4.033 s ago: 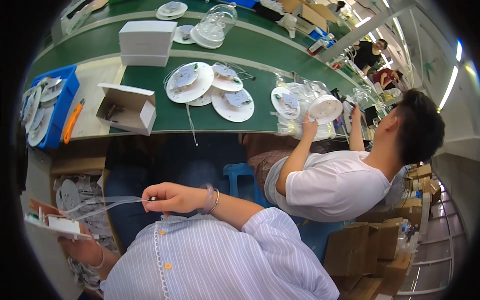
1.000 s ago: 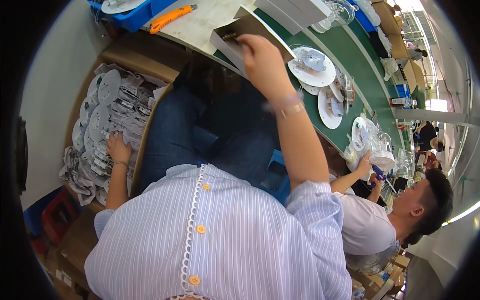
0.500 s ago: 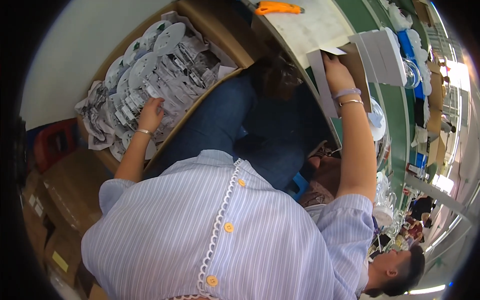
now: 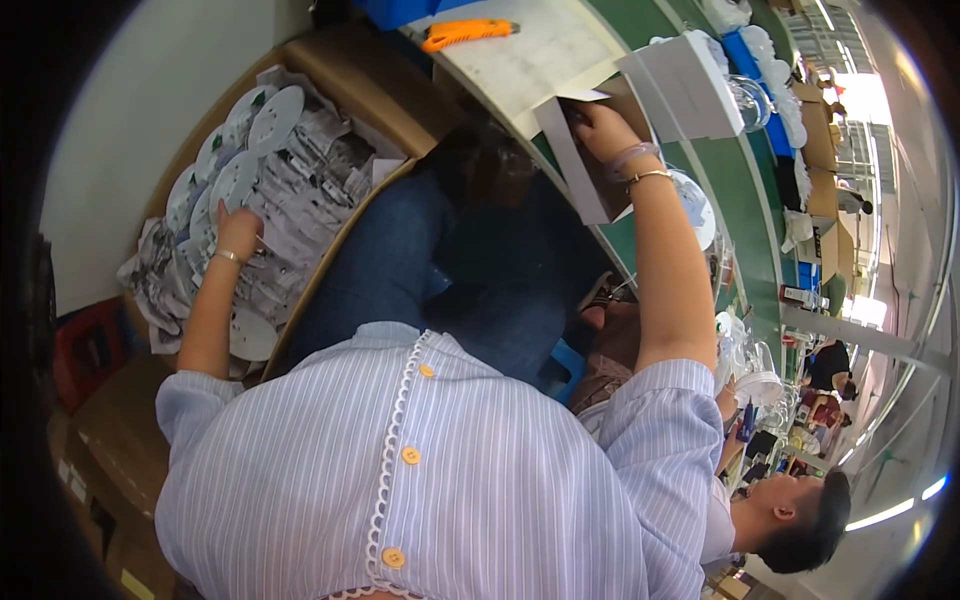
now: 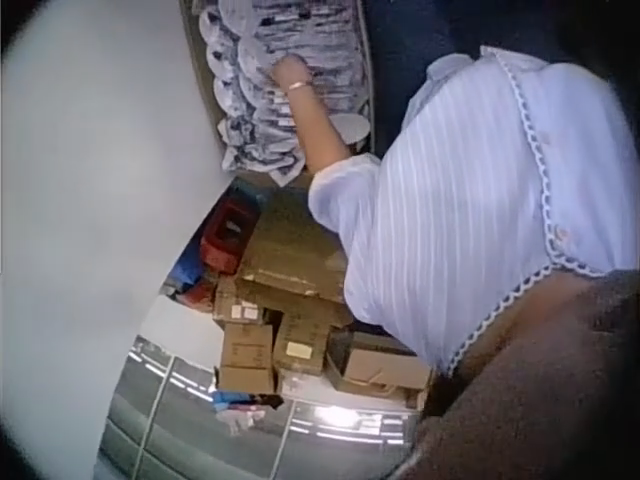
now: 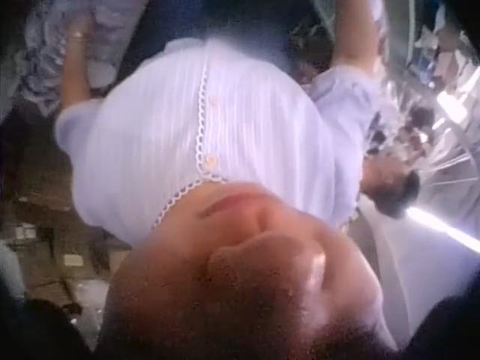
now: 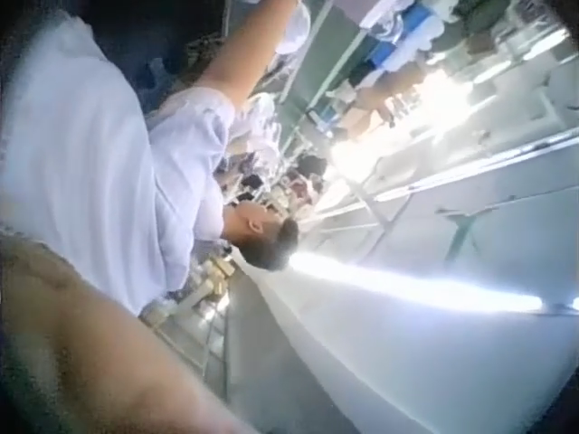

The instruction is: Inserting batteries into LED light base plates and organizing them on a factory assembly line.

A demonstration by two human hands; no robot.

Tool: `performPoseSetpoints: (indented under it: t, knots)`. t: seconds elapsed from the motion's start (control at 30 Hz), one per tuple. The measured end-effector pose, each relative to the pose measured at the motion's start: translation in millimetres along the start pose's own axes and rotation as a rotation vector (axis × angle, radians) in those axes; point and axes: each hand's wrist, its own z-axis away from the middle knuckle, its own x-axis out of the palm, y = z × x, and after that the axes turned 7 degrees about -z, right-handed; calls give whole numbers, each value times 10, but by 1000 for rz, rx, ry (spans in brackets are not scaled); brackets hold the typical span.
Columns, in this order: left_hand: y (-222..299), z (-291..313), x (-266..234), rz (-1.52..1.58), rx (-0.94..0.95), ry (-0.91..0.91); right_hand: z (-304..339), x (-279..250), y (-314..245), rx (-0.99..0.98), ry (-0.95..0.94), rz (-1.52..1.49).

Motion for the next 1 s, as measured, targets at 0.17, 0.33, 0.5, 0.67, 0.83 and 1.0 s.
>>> performPoseSetpoints:
  t: [0.17,0.33,0.5,0.67,0.83,1.0]
  knots:
    - [116,153,-389,287,0,343,162,47,46,91,-37,-163]
    - [297,361,-714,578,-111,705,101,227,92,102,-47,-240]
    - [434,520,-1134,888,-106,961,4,188,-136,70,-51,229]
    - [588,552,-1351,1030,-68,1005,-14,248,-33,98,-129,351]
    - [761,510,-1349,1463,-43,1009,75,6,12,261,-95,374]
    - [811,396,-1276,1917,-132,762,429,-256,-306,252,53,271]
